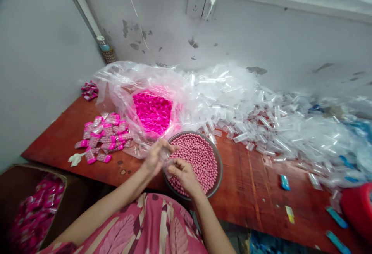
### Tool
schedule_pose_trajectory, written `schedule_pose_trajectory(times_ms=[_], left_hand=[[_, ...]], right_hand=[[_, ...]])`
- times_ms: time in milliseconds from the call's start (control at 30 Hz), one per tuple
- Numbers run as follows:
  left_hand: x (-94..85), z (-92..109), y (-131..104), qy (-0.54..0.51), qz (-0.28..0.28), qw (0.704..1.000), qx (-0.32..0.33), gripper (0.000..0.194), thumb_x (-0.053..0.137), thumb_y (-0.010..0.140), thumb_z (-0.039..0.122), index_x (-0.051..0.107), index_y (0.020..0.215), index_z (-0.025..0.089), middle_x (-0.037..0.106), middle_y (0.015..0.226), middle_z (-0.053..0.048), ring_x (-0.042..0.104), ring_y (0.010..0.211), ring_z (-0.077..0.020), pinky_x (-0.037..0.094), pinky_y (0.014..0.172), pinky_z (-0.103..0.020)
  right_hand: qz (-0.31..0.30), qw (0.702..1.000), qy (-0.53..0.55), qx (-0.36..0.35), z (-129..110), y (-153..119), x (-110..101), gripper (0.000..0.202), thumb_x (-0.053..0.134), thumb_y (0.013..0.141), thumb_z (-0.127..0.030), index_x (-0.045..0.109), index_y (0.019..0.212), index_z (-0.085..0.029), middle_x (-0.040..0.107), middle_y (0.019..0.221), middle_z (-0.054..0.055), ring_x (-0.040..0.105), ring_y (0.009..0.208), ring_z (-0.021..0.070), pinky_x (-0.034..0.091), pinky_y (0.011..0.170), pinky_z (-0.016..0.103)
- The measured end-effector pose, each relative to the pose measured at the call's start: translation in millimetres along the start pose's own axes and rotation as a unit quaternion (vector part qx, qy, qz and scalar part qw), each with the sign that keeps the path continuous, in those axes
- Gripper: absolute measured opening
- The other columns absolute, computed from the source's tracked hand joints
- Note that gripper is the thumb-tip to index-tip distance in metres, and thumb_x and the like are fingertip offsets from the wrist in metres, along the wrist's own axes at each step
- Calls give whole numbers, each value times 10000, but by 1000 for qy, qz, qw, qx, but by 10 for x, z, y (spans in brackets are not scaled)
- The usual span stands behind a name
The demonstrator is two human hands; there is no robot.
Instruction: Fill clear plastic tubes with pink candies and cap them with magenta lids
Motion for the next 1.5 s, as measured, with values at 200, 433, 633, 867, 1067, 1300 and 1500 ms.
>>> schedule_pose_trajectory(times_ms=[200,433,633,867,1067,1300,1500], left_hand=[[-254,827,52,70,70,979,176,259,563,696,408,457,688,172,540,582,33,600,718,-163,439,695,-285],[-199,-179,-61,455,-14,890,8,355,553,674,470,496,874,183,465,582,52,486,531,-105,363,524,-217],[-163,-546,-162,643,-115,756,19,459,524,660,534,514,969,195,543,701,11,504,646,-148,375,593,-251],[-112,-817,-131,665,-193,718,73,483,616,620,463,532,1011,193,575,968,-64,495,932,-215,378,821,-334],[-91,-746,36,526,-129,839,63,331,477,770,295,521,1082,194,603,1018,-45,544,915,-167,411,817,-285],[-147,-666,181,440,-148,886,0,273,493,745,263,614,967,159,644,968,-49,567,897,-185,409,826,-309],[-176,-617,190,413,-201,888,-17,263,495,744,256,634,939,149,661,915,-54,583,843,-185,422,786,-302]], right_hand=[[147,920,-361,-32,135,-282,-711,220,481,774,-275,522,971,-186,570,927,60,518,848,183,392,749,306],[110,836,-537,-11,400,270,-1239,145,430,685,-56,526,627,-148,575,755,114,493,821,220,339,760,332],[109,902,-415,-46,744,476,-1076,93,426,687,-138,513,686,-170,552,676,6,493,666,145,392,633,253],[135,960,-229,-84,505,329,-1129,229,539,700,-316,519,885,-182,571,851,18,532,786,154,427,690,274],[131,985,-94,-70,323,261,-957,295,655,621,-288,531,874,-199,552,784,-12,527,731,133,432,670,258],[48,954,-269,-120,-147,164,-788,413,552,733,-274,437,1129,-242,556,971,34,542,847,146,435,763,305],[-7,893,-425,-148,-322,205,-677,265,506,771,-301,525,1020,-213,598,922,50,545,825,161,425,744,296]])
Point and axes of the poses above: each hand's wrist, its own y-axis towards the middle knuckle, its own x-axis out of the palm, z = x × y, the point moved 5 cm from there along y, towards the middle knuckle
